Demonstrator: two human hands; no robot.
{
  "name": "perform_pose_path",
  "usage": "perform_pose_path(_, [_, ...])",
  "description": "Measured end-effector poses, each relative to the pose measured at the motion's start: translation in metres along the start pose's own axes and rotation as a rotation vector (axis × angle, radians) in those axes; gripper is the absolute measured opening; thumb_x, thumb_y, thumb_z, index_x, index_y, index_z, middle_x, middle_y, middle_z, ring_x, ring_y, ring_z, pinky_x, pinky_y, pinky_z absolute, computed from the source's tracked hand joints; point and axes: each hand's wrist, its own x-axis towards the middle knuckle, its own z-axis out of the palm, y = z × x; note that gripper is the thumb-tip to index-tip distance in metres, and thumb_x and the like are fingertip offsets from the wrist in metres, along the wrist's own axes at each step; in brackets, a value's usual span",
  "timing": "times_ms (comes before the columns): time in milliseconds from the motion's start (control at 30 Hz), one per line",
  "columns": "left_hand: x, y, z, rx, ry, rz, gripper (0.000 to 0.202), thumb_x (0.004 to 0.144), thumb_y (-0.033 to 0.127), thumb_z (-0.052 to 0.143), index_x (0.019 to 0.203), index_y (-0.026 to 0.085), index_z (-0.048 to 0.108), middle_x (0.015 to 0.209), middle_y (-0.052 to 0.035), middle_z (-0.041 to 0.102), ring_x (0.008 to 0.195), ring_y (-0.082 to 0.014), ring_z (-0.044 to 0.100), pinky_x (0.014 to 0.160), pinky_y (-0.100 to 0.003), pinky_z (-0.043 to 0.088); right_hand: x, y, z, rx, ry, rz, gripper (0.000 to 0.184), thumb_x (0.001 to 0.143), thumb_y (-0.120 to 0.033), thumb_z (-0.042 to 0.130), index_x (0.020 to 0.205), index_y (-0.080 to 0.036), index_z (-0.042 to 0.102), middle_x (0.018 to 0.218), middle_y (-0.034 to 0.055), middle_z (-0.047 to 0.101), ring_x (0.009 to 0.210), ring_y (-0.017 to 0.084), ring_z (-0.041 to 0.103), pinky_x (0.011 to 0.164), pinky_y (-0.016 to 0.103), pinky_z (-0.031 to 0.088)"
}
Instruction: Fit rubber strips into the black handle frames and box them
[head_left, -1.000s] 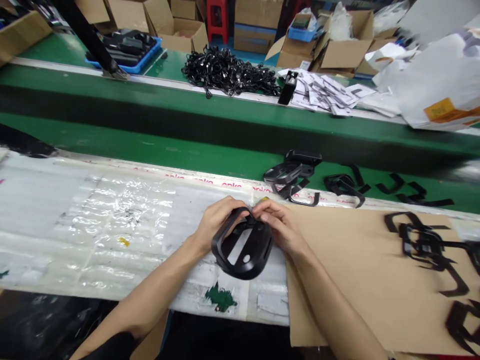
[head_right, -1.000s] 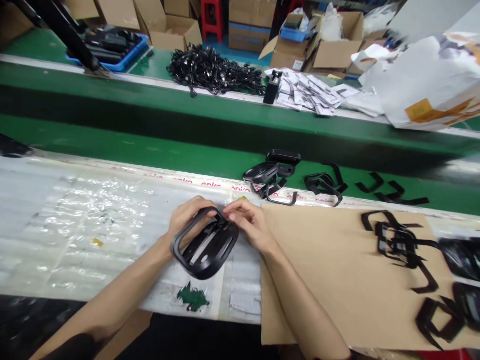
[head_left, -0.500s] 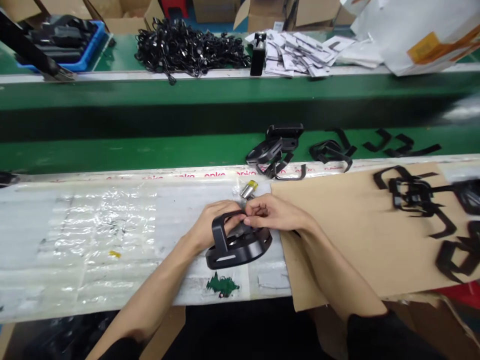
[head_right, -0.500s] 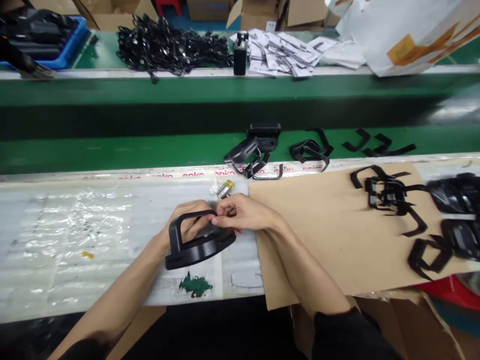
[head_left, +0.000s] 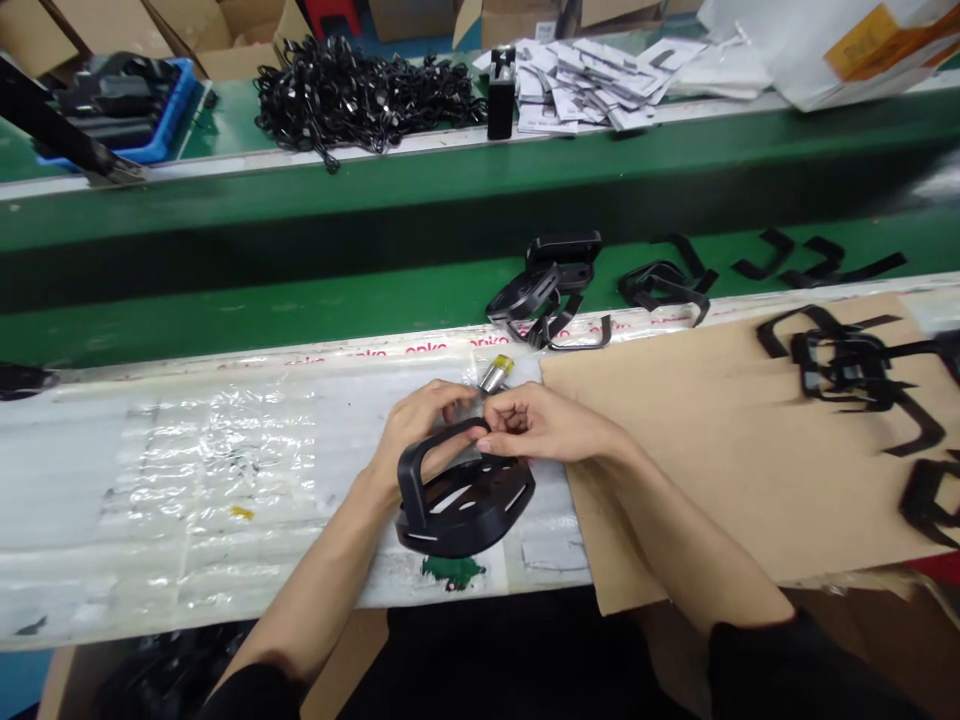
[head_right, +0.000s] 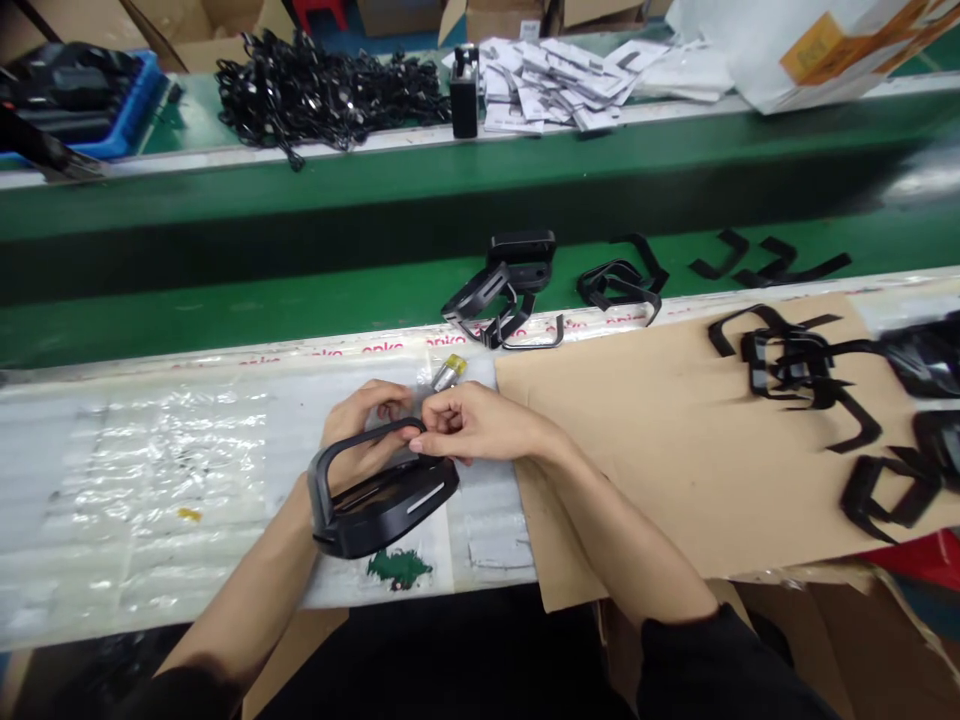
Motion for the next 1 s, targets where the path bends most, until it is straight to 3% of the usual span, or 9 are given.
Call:
perform_pose_path(167, [0.001,0.005,-0.014,-0.078,0.107,0.095,0.031,0.101,0.048,0.063,0.112,0.019,0.068,0.091,-0.0065,0.076,0.077,-0.0165,0.071,0.068,-0.027,0.058,0.003,0.006,0.002,-0.013,0.078,-0.025,0.042,0.095,-0.041,0.070,0.067,-0.022,0.045,0.060,-0.0070,0.047,0.054,0.010,0.045,0.051,0.023,0.032])
perform_pose_path(333, [-0.002,0.006,-0.016,-0.052,0.152,0.151,0.019,0.103,0.036,0.063,0.106,0.019,0.070,0.089,-0.0065,0.076,0.079,-0.0177,0.072,0.071,-0.029,0.059,0.005,0.008,0.007,-0.216,0.161,-0.040,0.035,0.096,-0.031,0.064,0.066,-0.021,0.048,0.058,-0.0065,0.043,0.055,0.010,0.041,0.050,0.023,0.033])
perform_pose_path(433, [-0.007,0.004,-0.012,-0.105,0.128,0.064,0.021,0.105,0.035,0.058,0.101,0.018,0.069,0.081,-0.0050,0.074,0.071,-0.0162,0.070,0.066,-0.027,0.057,0.006,0.006,0.015,-0.290,0.337,-0.224,0.012,0.093,-0.029,0.072,0.091,-0.021,0.064,0.078,-0.0019,0.061,0.063,0.012,0.055,0.056,0.024,0.045])
perform_pose_path(500, [-0.010,0.003,-0.008,-0.099,0.068,-0.034,0.026,0.107,0.038,0.054,0.097,0.019,0.069,0.077,-0.0037,0.075,0.067,-0.0149,0.070,0.063,-0.025,0.056,0.006,0.005,0.021,-0.316,0.463,-0.411,0.028,0.091,-0.028,0.078,0.115,-0.023,0.067,0.101,0.0041,0.069,0.075,0.015,0.064,0.065,0.029,0.055])
perform_pose_path(567, [-0.012,0.003,-0.003,-0.093,-0.005,-0.078,0.031,0.108,0.041,0.050,0.095,0.019,0.069,0.077,-0.0024,0.075,0.065,-0.0138,0.070,0.062,-0.024,0.056,0.007,0.003,0.026,-0.382,0.530,-0.568,0.031,0.094,-0.025,0.076,0.124,-0.026,0.069,0.112,0.0071,0.072,0.090,0.020,0.069,0.078,0.036,0.061])
perform_pose_path(633, [-0.016,0.002,0.002,-0.102,-0.062,-0.073,0.032,0.109,0.041,0.046,0.101,0.019,0.069,0.084,-0.0032,0.078,0.070,-0.0145,0.073,0.066,-0.024,0.058,0.007,0.001,0.029,-0.428,0.541,-0.648,0.025,0.099,-0.020,0.071,0.122,-0.027,0.074,0.112,0.0068,0.073,0.100,0.021,0.070,0.089,0.040,0.061])
perform_pose_path(733, [-0.024,0.001,0.009,-0.056,-0.087,-0.068,0.030,0.108,0.038,0.046,0.112,0.019,0.068,0.094,-0.0051,0.080,0.077,-0.0173,0.076,0.072,-0.028,0.062,0.006,-0.002,0.031,-0.413,0.498,-0.643,0.026,0.102,-0.017,0.066,0.123,-0.029,0.077,0.112,0.0063,0.073,0.106,0.020,0.071,0.094,0.039,0.062])
perform_pose_path(867, [-0.031,-0.001,0.009,0.046,-0.023,-0.096,0.020,0.104,0.035,0.054,0.108,0.021,0.068,0.080,-0.0008,0.076,0.060,-0.0156,0.070,0.058,-0.026,0.057,0.003,-0.001,0.034,-0.374,0.411,-0.617,0.034,0.104,-0.018,0.064,0.135,-0.032,0.073,0.130,0.0070,0.071,0.123,0.022,0.068,0.108,0.044,0.058])
perform_pose_path(1000, [-0.032,0.000,0.006,0.095,0.014,-0.093,0.016,0.100,0.024,0.056,0.110,0.021,0.067,0.073,0.0005,0.074,0.053,-0.0147,0.067,0.054,-0.025,0.052,0.004,0.001,0.038,-0.235,0.409,-0.612,0.034,0.104,-0.017,0.065,0.134,-0.031,0.072,0.138,0.0040,0.074,0.130,0.021,0.068,0.114,0.045,0.056])
